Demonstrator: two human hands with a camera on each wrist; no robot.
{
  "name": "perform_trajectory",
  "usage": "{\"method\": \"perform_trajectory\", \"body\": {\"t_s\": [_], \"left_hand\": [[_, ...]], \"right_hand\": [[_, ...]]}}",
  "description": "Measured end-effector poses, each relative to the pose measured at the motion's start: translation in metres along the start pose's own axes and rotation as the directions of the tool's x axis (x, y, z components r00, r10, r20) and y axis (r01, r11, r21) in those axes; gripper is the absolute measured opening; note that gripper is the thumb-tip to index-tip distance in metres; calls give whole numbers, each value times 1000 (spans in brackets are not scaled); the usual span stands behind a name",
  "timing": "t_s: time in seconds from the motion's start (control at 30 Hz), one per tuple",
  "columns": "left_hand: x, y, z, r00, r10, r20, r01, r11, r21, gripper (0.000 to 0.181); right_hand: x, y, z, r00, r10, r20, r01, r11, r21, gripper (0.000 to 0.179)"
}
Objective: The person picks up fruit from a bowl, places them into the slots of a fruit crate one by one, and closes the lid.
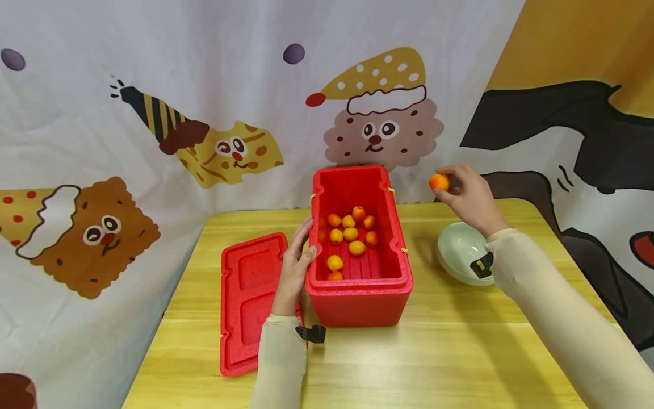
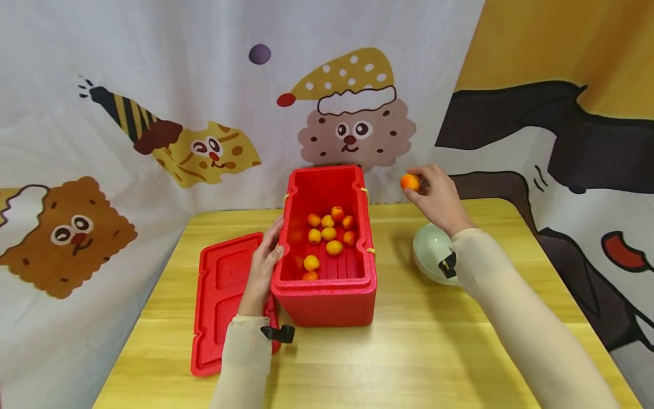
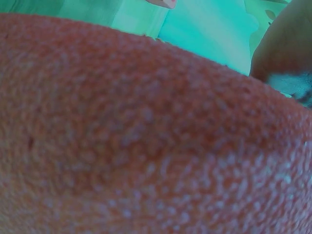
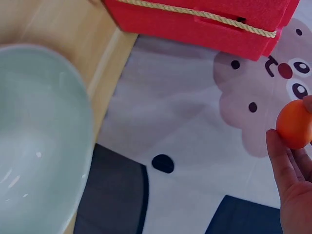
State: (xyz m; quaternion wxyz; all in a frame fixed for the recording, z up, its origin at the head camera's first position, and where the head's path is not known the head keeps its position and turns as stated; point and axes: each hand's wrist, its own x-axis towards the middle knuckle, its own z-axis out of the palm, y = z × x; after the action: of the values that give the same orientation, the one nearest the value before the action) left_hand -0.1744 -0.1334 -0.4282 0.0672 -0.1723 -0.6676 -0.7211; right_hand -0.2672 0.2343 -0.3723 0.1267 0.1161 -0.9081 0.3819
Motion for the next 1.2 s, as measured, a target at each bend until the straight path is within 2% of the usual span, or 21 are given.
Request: {"method": "perform_trajectory", "body": {"t_s": [0.4, 0.8, 0.9, 1.03, 1.2], "left_hand": [[-3, 0, -3, 1000, -23, 9, 23, 1000, -10, 57], [-2, 0, 1, 1000, 7, 11, -7, 1000, 27, 55], [-1, -16, -2, 999, 42, 6, -42, 999, 29, 55], [2, -33, -7, 998, 58, -10, -58, 998, 15, 54], [3, -15, -5, 1000, -3, 4, 3, 1000, -3, 55]], "right_hand": [[8, -23, 13, 998, -51, 26, 49, 997, 63, 43], [16, -37, 19, 990, -126, 56, 120, 989, 90, 40], [19, -43, 21, 987, -148, 54, 142, 985, 100, 40], [23, -56, 28, 983, -164, 77, 153, 979, 136, 41], [27, -67, 38, 980, -165, 110, 141, 971, 193, 41]]}}
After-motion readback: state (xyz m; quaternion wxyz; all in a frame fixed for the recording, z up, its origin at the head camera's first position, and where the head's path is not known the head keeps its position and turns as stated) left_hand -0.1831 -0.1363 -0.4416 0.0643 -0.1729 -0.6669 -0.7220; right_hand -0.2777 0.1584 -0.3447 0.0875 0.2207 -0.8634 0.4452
